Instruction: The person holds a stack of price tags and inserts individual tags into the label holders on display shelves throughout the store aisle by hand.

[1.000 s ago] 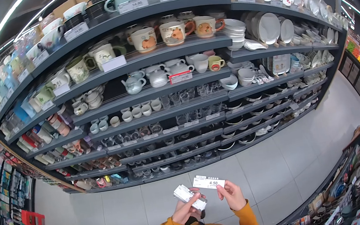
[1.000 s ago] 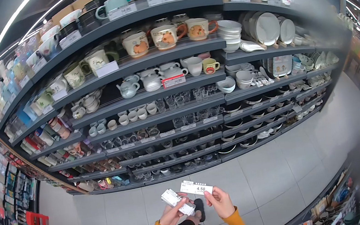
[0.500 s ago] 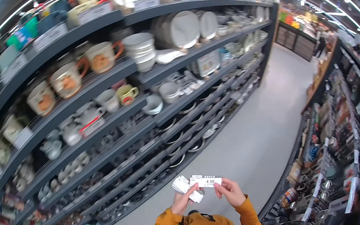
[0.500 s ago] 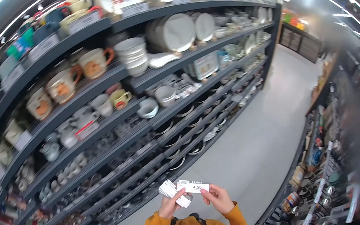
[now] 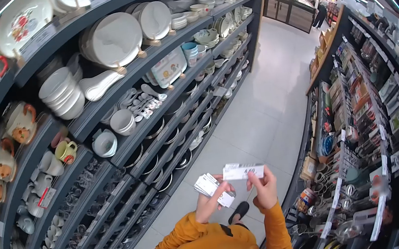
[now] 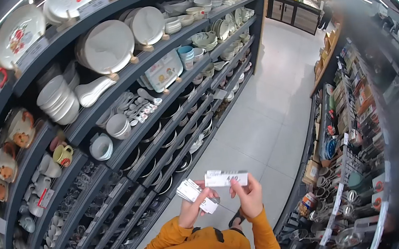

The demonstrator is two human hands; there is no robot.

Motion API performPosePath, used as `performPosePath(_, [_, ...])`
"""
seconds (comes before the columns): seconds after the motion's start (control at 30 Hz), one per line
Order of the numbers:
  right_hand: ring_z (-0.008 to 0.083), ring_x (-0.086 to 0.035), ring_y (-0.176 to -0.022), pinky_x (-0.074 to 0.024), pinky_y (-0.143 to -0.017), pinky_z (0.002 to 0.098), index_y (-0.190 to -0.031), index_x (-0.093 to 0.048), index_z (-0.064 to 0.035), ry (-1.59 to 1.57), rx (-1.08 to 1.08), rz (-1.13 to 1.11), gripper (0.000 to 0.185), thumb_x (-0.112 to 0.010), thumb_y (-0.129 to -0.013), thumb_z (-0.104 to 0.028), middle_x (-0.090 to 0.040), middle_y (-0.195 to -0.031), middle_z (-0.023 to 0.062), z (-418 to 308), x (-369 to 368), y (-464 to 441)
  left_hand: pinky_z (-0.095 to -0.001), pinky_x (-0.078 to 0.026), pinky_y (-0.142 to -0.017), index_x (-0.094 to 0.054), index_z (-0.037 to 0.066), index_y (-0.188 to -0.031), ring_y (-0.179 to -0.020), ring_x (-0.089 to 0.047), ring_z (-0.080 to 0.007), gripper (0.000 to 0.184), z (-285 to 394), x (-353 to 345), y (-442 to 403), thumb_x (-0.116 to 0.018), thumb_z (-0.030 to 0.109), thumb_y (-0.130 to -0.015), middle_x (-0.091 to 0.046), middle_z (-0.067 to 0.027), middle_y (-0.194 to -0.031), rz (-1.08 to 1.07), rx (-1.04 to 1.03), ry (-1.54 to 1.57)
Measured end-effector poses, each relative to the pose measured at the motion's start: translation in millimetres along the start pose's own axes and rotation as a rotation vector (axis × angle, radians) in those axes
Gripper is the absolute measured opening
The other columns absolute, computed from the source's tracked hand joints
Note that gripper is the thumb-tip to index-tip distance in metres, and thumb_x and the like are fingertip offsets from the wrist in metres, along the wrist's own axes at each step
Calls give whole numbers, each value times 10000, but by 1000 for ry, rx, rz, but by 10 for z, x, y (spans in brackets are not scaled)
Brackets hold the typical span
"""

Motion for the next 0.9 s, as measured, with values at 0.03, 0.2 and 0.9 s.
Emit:
performPosePath(0.03, [89,-537,-625,-432,-550,232,-975,-546,25,0,30,13,109,-585,-914,-57,-593,-781,42,-141,124,-237,-161,-358,-402,-453,8,-1170,-784,-616,-112,268,-70,-55,-180,-514,168,-963,-571,-54,-829,-26,24,49])
performPosePath(0.2, [80,-529,-628,-414,-532,232,-980,-538,20,1,189,-36,106,-574,-920,-60,-584,-771,38,-939,591,-1368,-162,-351,-395,-460,10,-1162,-865,-619,-135,286,-364,-517,-945,-486,228,-979,-552,-39,-830,12,135,118])
performPosePath(0.9, [68,-532,-624,-412,-541,207,-1007,-553,0,-77,161,-350,127,-593,-922,-86,-591,-744,25,-1107,951,-4454,-167,-315,-410,-493,59,-1172,-707,-607,-61,414,-598,-985,-3467,-477,421,-970,-599,-26,-853,215,175,243])
Point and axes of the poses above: each hand's wrist, its own y-axis away from the middle knuckle, its own x-axis out of the back of the hand, z = x × y, the point moved 4 cm from there along -y, towards the middle knuckle
